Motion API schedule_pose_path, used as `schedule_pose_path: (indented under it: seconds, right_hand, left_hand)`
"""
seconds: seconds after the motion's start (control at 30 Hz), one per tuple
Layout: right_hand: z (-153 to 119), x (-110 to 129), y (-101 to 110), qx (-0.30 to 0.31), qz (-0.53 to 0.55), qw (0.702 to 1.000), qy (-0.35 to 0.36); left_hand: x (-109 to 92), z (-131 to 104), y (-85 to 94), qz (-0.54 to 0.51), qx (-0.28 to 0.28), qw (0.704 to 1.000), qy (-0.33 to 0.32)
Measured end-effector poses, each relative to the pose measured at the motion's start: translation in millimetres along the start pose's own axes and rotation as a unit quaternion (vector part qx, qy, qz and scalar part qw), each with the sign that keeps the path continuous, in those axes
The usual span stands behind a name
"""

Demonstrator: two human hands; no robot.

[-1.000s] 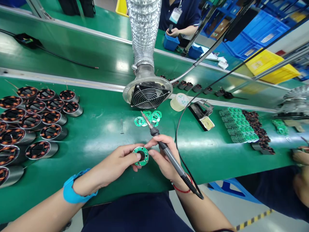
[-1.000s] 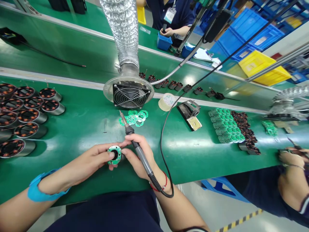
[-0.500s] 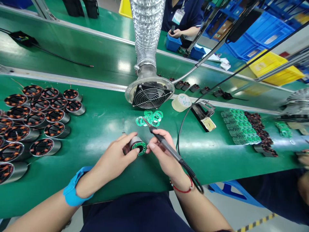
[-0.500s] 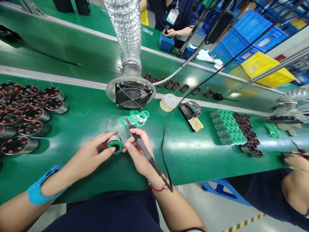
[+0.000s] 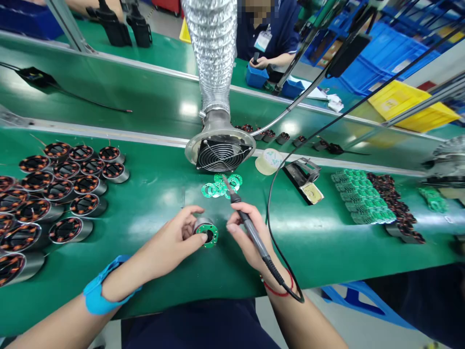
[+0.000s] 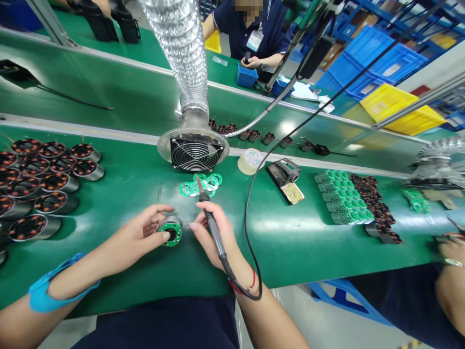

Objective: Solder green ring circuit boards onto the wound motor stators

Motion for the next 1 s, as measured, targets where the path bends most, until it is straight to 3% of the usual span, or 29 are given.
schedule_pose_path:
  seconds: [0.1,0.23,0.33,0.43,0.57,0.67,0.87,0.93,1.0]
  right_hand:
    - [4,0,40,-0.022,-0.196,0.978,0.072]
    - [18,-14,88,-0.023,-0.382,0.914,0.135]
    - [36,-37,112,-0.069,-0.443,0.887,0.109]
    - [53,-56,116,-0.074,-0.434,0.893,0.097]
    - [53,-58,116,-0.116,-0.407,0.897,0.130]
    - [45,-56,119,-0.139,-0.386,0.898,0.160]
    - [41,-59,129,-0.142,-0.360,0.903,0.186]
    - [42,-60,130,-0.151,-0.358,0.901,0.193]
    - [41,-61,131,-0.159,-0.357,0.899,0.196]
  left_hand:
    - [-8,5,25.5,-0.006,-0.058,0.998,0.001]
    - [-23,19,84.8,0.000,-0.169,0.985,0.026]
    - [-40,42,131.2,0.015,-0.264,0.964,0.017]
    - [-58,79,157.8,0.040,-0.310,0.949,0.031]
    - [-80,132,169.6,0.101,-0.345,0.932,0.048]
    - [-93,159,175.6,0.171,-0.351,0.919,0.059]
    - [-117,166,188.8,0.314,-0.408,0.857,0.011]
    - [-128,170,180.2,0.362,-0.405,0.839,-0.024]
    - [-137,182,164.3,0.410,-0.362,0.835,-0.051]
Point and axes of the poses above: each hand's wrist, its own z-axis towards the middle knuckle, its own y-axis out of the back of the hand, x = y × z, the point moved 5 cm from there along z, towards the middle knuckle, and after that the axes turned 5 degrees about y, right-handed, at the moved point
